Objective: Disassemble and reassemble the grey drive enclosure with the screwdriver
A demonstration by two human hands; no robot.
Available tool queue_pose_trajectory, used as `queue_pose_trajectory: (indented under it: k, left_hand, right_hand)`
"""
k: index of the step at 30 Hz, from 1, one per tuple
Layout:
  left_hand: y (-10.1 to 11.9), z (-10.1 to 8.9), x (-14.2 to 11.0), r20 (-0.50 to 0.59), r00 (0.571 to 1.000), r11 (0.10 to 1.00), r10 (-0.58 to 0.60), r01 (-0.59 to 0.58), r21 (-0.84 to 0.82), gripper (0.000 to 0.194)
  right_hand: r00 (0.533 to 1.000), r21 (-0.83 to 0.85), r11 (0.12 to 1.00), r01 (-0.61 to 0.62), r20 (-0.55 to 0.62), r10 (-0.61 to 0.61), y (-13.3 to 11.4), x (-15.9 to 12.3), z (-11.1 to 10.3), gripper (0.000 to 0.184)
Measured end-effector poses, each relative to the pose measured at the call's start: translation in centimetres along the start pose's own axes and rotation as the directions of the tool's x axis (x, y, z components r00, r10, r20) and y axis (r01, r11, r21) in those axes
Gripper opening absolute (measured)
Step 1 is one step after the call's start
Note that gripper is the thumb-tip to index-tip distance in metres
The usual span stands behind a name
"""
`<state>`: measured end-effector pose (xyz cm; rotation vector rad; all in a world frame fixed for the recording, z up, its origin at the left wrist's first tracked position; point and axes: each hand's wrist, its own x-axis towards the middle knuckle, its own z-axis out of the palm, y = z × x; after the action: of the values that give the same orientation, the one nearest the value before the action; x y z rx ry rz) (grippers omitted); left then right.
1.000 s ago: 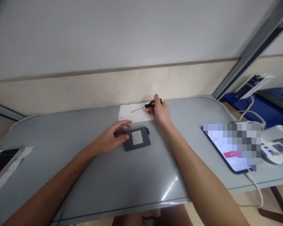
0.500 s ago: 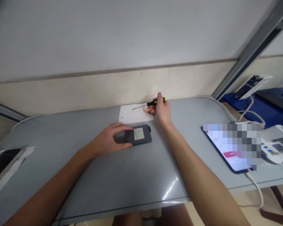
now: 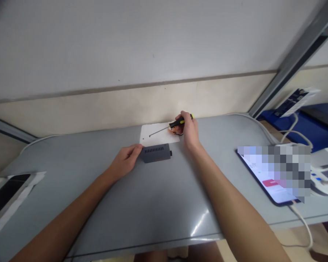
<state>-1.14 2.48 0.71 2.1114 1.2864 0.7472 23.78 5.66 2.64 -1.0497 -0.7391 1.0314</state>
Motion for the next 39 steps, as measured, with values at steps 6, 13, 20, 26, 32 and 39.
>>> queue_pose_trajectory:
  k: [6, 13, 20, 26, 32, 39]
  left_hand:
    - [-0.2, 0.4, 0.0, 0.003, 1.000, 0.996, -0.014, 0.015, -0.087, 0.056]
    - [-1.2, 0.5, 0.1, -0.171, 0.983, 0.977, 0.069, -0.101, -0.186, 0.054]
    - [-0.1, 0.0, -0.4, -0.260, 0.929, 0.962, 0.265, -0.273, 0.005, 0.028]
    - [0.1, -0.3, -0.5, -0.190, 0.875, 0.894, 0.445, -0.422, 0.149, 0.013]
    - [0.2, -0.3, -0.4, -0.176, 0.834, 0.851, 0.523, -0.497, 0.172, 0.014]
    - [0.3, -0.4, -0.3, -0.211, 0.775, 0.803, 0.595, -0.563, 0.197, 0.012]
  right_hand:
    - [0.992, -0.007, 1.000, -0.009, 0.124, 0.010, 0.1, -0.8, 0.5, 0.025]
    - [0.976, -0.015, 1.000, -0.014, 0.218, 0.017, 0.4, -1.3, 0.8, 0.022]
    - [0.972, -0.068, 0.998, -0.012, 0.231, 0.028, 0.1, -1.7, 1.0, 0.028]
    - [0.971, -0.011, 1.000, -0.018, 0.237, 0.020, 0.4, -1.8, 1.1, 0.025]
    - [0.970, 0.048, 0.999, -0.012, 0.243, -0.001, 0.6, -1.6, 0.9, 0.026]
    - [0.981, 0.088, 0.995, -0.043, 0.194, 0.025, 1.0, -0.9, 0.7, 0.025]
